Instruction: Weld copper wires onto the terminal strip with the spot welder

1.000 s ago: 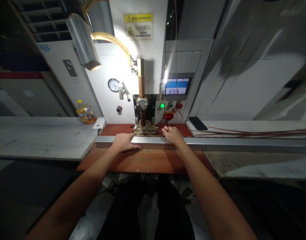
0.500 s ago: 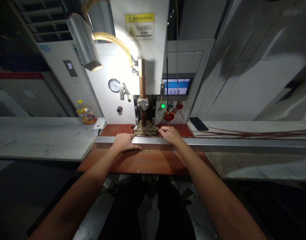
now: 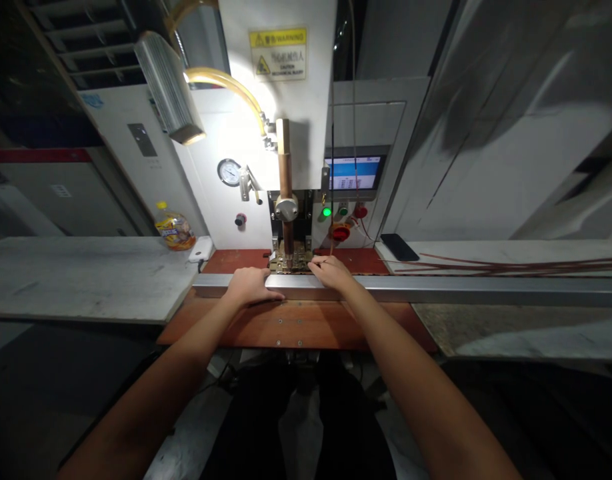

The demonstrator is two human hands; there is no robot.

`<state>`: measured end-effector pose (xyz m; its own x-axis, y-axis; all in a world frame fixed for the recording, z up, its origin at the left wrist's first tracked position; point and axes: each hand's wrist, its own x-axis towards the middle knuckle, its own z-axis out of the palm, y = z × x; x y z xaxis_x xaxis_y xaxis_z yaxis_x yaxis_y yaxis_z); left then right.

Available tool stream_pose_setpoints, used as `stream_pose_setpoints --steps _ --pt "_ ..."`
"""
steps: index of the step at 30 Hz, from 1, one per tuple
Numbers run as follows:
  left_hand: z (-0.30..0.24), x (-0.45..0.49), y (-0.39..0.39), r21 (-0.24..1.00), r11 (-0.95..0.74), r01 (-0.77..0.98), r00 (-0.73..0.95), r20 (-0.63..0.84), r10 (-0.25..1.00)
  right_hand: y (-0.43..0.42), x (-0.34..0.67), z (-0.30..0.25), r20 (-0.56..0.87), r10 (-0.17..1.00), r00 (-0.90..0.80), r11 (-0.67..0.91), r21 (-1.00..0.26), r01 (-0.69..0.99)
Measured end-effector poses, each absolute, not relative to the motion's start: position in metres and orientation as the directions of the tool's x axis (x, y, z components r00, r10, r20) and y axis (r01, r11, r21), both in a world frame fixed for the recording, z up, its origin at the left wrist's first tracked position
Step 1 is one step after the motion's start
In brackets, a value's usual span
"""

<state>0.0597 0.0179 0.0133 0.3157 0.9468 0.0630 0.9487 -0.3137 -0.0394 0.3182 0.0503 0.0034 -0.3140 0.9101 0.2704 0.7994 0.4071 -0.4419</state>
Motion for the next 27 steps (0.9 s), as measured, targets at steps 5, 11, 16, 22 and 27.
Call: stream_pose_setpoints --steps 5,11,16,22,27 --pt "0.0102 0.0585 0.02 -0.043 -0.317 0.947 0.32 0.064 0.945 0.0503 0.317 0.0017 0.258 0.909 -0.327 0.412 -0.444 0.796" --pt "0.0097 0.059 0.0207 -0.055 -0.307 0.95 0.31 0.037 0.95 0.0492 0.3175 0.002 0.241 0.908 -0.341 0.417 -0.453 0.788" --pt "0.012 0.0601 0.0184 -0.057 -0.303 0.951 0.306 0.039 0.951 0.0471 0.3178 0.0031 0.247 0.91 -0.334 0.414 -0.48 0.774" --pt "0.0132 0.06 0.0171 -0.049 -0.308 0.95 0.31 0.041 0.95 0.0475 0.3182 0.0034 0.237 0.913 -0.331 0.407 -0.501 0.764" --pt "0.0123 0.0597 0.017 -0.042 -0.314 0.948 0.316 0.043 0.948 0.05 0.3184 0.0002 0.247 0.913 -0.324 0.405 -0.475 0.781"
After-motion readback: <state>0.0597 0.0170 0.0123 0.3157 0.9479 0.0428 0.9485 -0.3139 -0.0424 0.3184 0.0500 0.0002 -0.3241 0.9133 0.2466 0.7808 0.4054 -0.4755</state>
